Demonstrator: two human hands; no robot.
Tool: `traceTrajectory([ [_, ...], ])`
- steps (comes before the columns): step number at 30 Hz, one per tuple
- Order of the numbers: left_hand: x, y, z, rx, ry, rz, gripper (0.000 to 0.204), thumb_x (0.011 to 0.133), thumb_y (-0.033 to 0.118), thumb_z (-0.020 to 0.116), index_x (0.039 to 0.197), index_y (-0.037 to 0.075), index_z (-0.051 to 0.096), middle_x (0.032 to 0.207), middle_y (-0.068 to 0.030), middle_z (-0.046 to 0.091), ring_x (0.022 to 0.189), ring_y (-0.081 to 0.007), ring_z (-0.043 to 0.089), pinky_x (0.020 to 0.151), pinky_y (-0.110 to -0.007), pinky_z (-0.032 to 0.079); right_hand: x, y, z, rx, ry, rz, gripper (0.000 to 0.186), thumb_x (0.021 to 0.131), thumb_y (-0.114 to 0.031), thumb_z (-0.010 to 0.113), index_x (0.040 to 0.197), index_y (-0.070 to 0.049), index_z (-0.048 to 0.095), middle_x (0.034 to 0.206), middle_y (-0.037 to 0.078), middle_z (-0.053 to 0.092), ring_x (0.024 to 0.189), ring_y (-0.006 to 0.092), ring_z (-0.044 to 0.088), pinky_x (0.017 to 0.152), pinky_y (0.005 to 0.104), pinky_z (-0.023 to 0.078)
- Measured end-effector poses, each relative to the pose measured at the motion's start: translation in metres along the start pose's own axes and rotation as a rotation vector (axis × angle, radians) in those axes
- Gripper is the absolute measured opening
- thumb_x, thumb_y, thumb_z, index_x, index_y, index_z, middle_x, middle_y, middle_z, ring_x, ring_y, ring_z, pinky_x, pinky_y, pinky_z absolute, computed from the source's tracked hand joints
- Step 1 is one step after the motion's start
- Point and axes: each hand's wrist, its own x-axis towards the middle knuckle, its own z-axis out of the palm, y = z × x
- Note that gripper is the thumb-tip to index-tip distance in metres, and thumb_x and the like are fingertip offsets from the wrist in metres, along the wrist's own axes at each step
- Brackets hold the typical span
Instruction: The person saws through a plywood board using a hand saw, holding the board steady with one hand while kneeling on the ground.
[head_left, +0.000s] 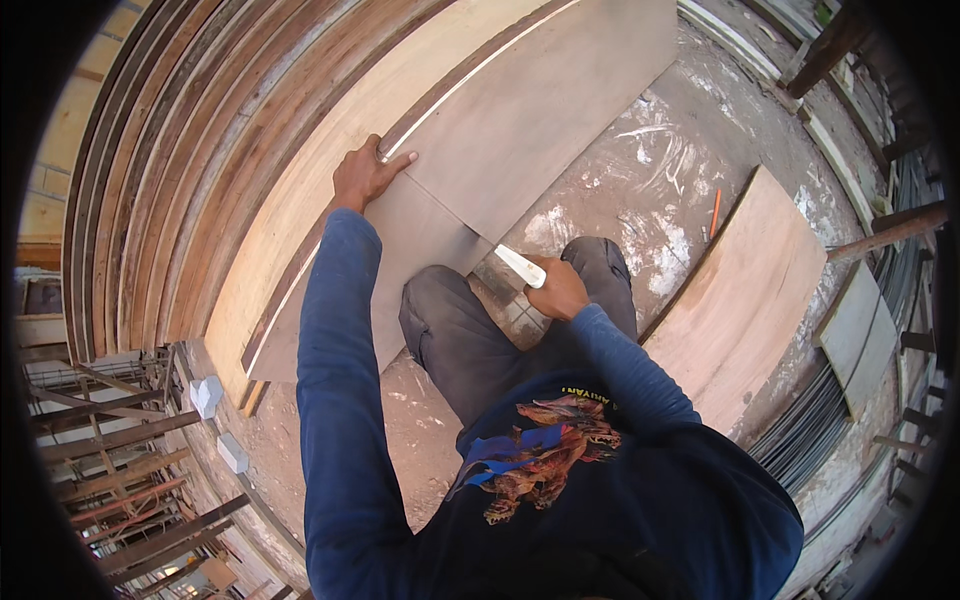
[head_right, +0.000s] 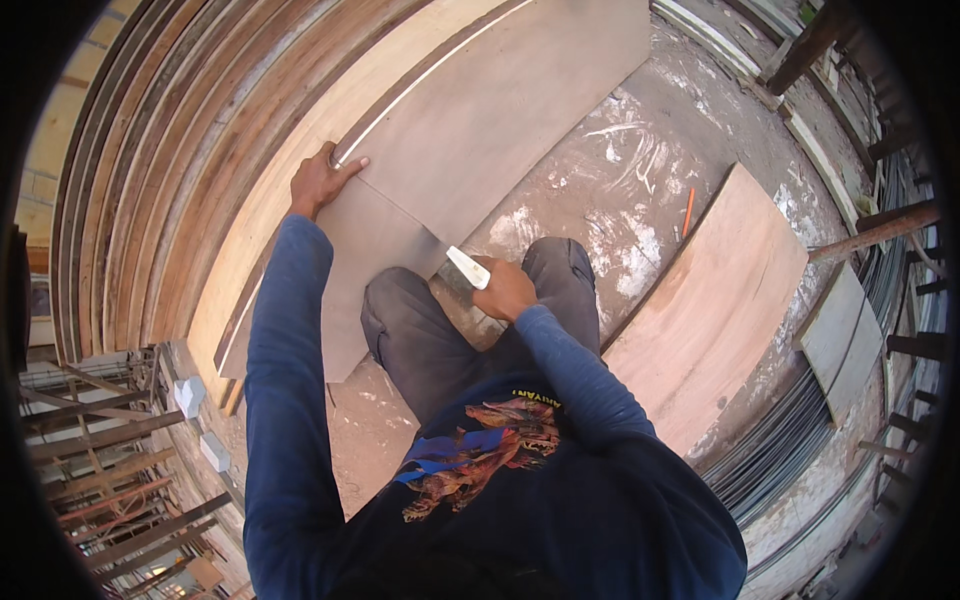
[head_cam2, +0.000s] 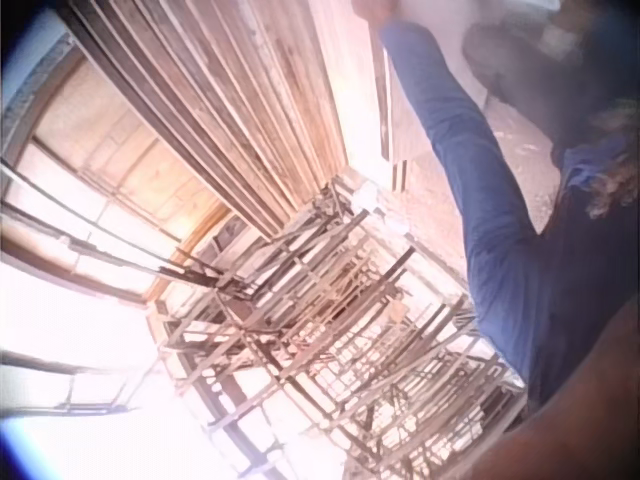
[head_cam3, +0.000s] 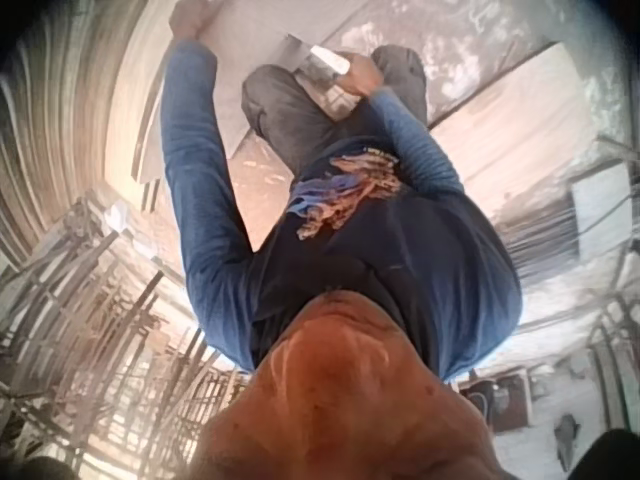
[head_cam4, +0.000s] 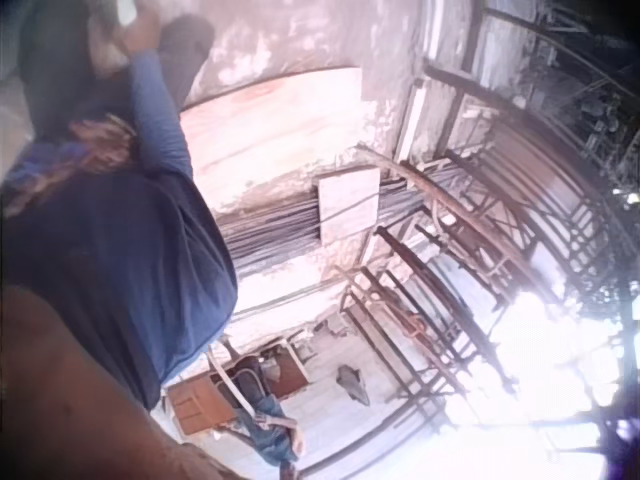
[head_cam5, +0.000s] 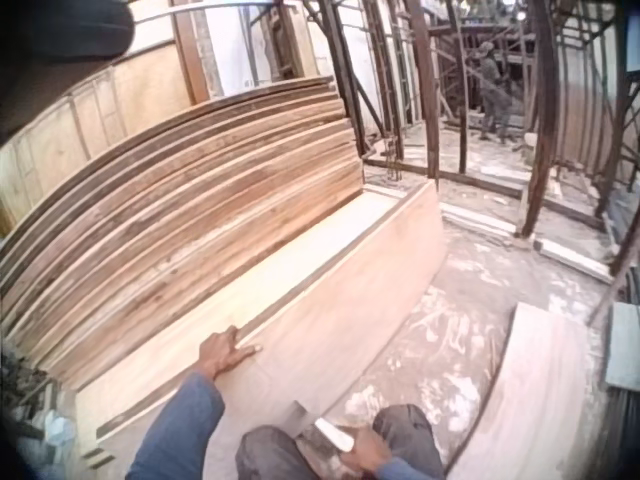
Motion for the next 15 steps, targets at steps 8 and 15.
traceTrajectory([
  [8, 0.003, -0.001, 0.009, -0.038, -0.042, -0.109, 0.103, 0.067, 0.083, 0.066, 0.139, 0.011, 0.056, 0.109, -0.0207, 0.072, 0.106, -0.037, 0.069, 0.089, -0.048, 0.055, -0.004, 0.009, -0.014, 0.034, -0.016, -0.01, 0.05, 0.075, -0.012, 0.067, 0.126, -0.01, 0.068, 0.105, 0.023, 0.071, 0.101, 0.0401, 0.068, 0.089, 0.0426, 0.054],
  [15, 0.021, -0.028, 0.02, -0.044, 0.012, -0.092, 0.101, 0.062, 0.082, 0.071, 0.133, 0.012, 0.06, 0.107, -0.0159, 0.074, 0.104, -0.0332, 0.07, 0.091, -0.047, 0.054, -0.091, 0.012, -0.044, 0.13, -0.042, -0.082, 0.052, 0.081, 0.003, 0.062, 0.133, 0.002, 0.059, 0.12, 0.016, 0.071, 0.111, 0.0202, 0.067, 0.098, 0.032, 0.049],
])
